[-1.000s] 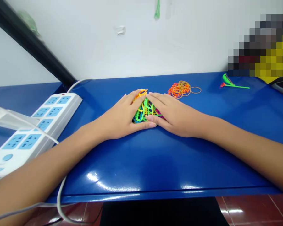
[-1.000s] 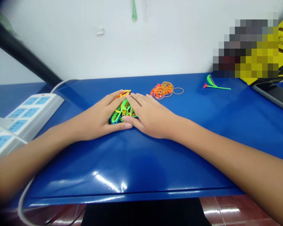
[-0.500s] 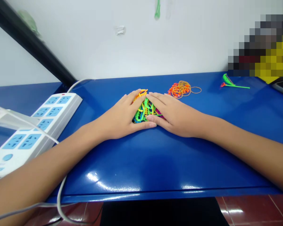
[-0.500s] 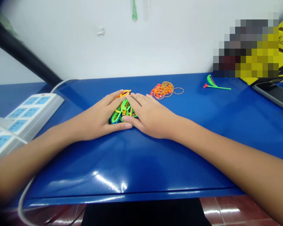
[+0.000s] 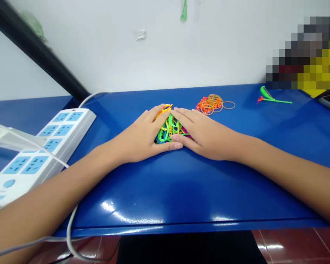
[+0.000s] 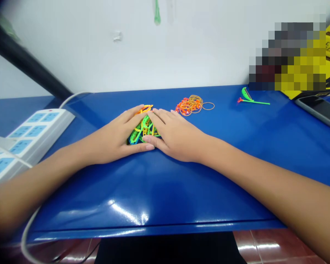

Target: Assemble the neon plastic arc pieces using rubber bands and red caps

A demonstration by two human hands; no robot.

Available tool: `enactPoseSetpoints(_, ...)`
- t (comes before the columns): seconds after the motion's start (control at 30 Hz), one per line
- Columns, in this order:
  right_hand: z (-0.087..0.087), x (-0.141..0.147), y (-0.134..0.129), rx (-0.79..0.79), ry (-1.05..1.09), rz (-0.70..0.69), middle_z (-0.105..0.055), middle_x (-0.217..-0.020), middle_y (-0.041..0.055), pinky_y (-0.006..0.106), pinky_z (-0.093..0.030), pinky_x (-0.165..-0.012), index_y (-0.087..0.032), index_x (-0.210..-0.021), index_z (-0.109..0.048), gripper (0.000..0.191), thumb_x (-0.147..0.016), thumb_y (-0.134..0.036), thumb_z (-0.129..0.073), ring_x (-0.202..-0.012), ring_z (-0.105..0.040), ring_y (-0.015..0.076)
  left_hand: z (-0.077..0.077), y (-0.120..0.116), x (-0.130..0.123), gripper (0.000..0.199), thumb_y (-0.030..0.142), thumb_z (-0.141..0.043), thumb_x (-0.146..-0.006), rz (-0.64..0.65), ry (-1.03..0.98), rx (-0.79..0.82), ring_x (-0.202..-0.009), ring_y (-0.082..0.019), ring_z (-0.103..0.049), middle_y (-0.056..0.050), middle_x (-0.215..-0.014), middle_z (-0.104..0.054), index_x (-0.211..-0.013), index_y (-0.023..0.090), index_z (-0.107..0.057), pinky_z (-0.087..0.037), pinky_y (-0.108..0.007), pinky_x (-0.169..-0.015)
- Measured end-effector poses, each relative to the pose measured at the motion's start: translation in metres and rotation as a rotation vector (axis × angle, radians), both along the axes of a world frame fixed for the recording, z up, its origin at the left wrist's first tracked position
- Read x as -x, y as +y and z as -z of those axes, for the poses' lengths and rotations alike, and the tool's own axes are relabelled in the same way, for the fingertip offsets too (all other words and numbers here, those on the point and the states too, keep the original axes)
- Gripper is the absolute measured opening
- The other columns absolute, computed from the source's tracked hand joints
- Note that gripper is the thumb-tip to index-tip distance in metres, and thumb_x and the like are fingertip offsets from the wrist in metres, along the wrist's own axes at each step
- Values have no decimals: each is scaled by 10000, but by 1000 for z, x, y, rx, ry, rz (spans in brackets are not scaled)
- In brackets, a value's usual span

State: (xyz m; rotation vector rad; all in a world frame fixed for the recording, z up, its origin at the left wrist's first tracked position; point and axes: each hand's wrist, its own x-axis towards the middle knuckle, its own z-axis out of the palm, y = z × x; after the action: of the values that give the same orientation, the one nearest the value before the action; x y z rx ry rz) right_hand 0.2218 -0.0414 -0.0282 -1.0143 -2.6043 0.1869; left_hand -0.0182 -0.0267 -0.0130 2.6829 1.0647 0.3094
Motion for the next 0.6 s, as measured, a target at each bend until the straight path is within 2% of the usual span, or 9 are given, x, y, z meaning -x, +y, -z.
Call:
enactPoseSetpoints(0.2,0,0,0,0,-16,9,-446,-1667,283,652,-373,-1248,-39,-1641,-401,753,-1106,-568,-399,-1553,-431,425,-1,-1,0,974,797,-547,-952,-1,-5,7,-1627,-409,-279,-177,-1767,-290,-1698,217,-312,-252,-588,-1330)
enactPoseSetpoints(0.47,0,0,0,7,-26,8,-435,-1668,299,641,-359,-1264,3,-1640,-391,784,-1104,-569,-394,-1557,-423,428,-1,0,0,989,820,-522,-949,-1,10,-1,-1631,-389,-279,-180,-1767,-287,-1695,206,-314,-256,-574,-1333)
enactPoseSetpoints(0.6,0,0,0,3,-14,5,-442,-1667,291,661,-363,-1253,-28,-1641,-401,756,-1104,-559,-404,-1551,-430,429,-1,0,0,972,820,-517,-950,-2,1,-3,-1624,-398,-291,-171,-1767,-291,-1693,225,-317,-260,-584,-1329)
